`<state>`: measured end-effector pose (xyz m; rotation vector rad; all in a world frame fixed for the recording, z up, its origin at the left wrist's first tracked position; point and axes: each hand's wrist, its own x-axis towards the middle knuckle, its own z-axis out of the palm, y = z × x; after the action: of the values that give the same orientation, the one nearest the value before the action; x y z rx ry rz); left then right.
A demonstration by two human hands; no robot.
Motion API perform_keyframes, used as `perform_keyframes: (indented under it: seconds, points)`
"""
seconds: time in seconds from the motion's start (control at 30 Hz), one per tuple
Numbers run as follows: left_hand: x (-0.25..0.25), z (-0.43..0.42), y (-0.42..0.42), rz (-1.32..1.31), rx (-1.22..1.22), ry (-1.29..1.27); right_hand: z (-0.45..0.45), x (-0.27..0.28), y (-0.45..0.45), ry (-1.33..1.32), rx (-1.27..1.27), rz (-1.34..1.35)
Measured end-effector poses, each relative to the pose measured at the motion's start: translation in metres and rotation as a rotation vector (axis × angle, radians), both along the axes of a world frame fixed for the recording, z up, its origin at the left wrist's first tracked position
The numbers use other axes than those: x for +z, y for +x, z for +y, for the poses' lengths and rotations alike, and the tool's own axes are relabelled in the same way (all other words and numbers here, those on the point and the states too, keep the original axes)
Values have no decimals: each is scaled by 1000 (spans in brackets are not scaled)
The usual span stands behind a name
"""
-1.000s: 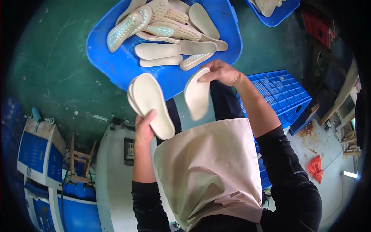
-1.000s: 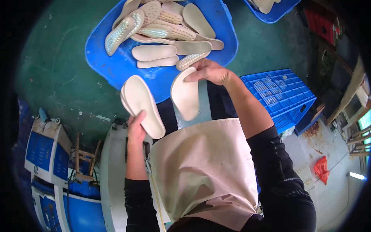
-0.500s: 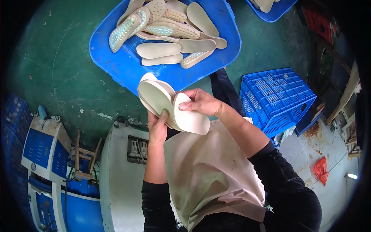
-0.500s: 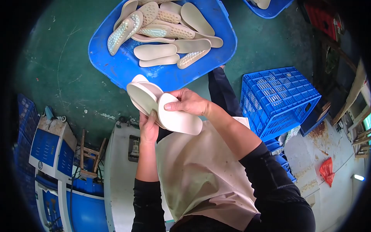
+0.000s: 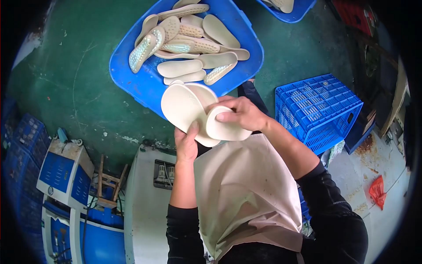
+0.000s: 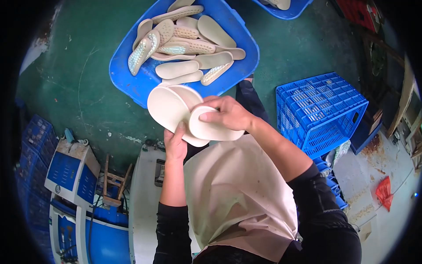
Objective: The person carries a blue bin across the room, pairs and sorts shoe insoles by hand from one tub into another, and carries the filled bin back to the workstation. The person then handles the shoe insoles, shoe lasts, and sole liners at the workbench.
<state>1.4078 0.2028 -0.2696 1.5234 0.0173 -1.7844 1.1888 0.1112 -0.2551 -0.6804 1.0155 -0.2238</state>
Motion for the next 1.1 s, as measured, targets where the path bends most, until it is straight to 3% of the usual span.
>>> perform_keyframes:
  seconds: [0.2, 0.33, 0.4, 0.47, 0.57, 0.6, 0.63, 0.67, 0.73, 0.77, 0.87, 0.93, 1.0, 1.1]
  points:
    - [33, -27, -117, 86, -216, -53, 18, 64, -114, -58, -265, 338]
    - [41, -12, -249, 43, -364, -297, 63, 127, -228, -232, -416, 658]
    - [71, -2, -316, 172, -486, -333, 104, 175, -288, -137, -466, 845]
    - [98, 23, -376, 348, -799, -147, 163, 214, -339, -85, -536, 1089]
    - [121, 87, -428, 187, -1143, -366, 237, 241, -404, -65, -414, 1242]
    - [118, 102, -435, 170, -1273, -381, 261, 235, -418, -151, -160, 1534]
    - [121, 89, -425, 246, -1306, -309, 285, 225, -433, -239, 112, 1805]
    - [114, 78, -414, 236, -1315, -301, 311, 214, -453, -460, 175, 1809]
    - [92, 59, -385, 242, -1227, -227, 316, 198, -461, -325, 162, 1912]
    - [78, 46, -368, 160, -1160, -271, 285, 191, -439, -237, 31, 1874]
    - [57, -6, -310, -118, -1137, -412, 194, 155, -345, -350, -333, 1423]
    - [43, -24, -273, -17, -1085, -406, 129, 135, -264, -310, -358, 1109]
    - [30, -37, -231, 291, -878, -187, 83, 107, -199, -376, -179, 792]
    - [12, -15, -150, -10, -589, 182, 56, 24, -112, -334, -307, 484]
